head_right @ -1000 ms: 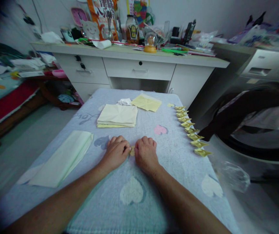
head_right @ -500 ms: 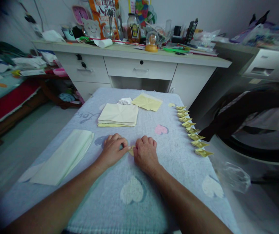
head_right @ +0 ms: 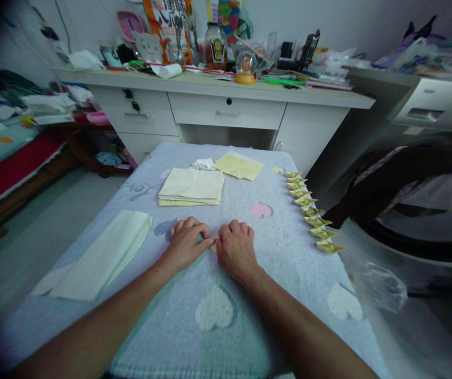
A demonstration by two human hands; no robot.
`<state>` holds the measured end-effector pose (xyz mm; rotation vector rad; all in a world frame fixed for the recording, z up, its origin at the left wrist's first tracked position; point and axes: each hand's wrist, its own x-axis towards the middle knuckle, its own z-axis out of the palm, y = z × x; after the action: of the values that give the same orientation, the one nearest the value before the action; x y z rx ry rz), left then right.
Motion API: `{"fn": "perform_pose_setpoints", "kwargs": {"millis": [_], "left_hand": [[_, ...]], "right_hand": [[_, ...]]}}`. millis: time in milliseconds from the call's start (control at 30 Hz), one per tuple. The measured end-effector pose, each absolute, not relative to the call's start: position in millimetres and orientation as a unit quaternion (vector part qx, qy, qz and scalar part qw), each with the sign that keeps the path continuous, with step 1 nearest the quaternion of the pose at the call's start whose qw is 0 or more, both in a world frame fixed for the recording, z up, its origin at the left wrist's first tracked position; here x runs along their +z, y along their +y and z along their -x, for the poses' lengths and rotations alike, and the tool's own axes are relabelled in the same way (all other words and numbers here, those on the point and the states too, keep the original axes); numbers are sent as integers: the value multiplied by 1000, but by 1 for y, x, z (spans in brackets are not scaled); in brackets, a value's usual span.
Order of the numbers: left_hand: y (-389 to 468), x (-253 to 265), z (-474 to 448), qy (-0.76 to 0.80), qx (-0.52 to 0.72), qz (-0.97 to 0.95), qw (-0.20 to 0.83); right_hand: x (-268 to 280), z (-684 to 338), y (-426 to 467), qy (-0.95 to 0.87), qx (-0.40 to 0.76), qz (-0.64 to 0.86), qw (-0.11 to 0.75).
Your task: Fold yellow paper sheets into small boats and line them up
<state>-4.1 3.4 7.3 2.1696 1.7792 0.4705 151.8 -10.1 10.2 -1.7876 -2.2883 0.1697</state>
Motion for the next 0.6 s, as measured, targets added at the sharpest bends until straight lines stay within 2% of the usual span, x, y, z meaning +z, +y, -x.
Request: {"fn": "perform_pose_setpoints", "kwargs": {"millis": [600], "left_hand": [[3, 8, 0, 631, 153, -745, 155]], "right_hand": [[13, -172, -5, -777, 109, 609, 121]]}}
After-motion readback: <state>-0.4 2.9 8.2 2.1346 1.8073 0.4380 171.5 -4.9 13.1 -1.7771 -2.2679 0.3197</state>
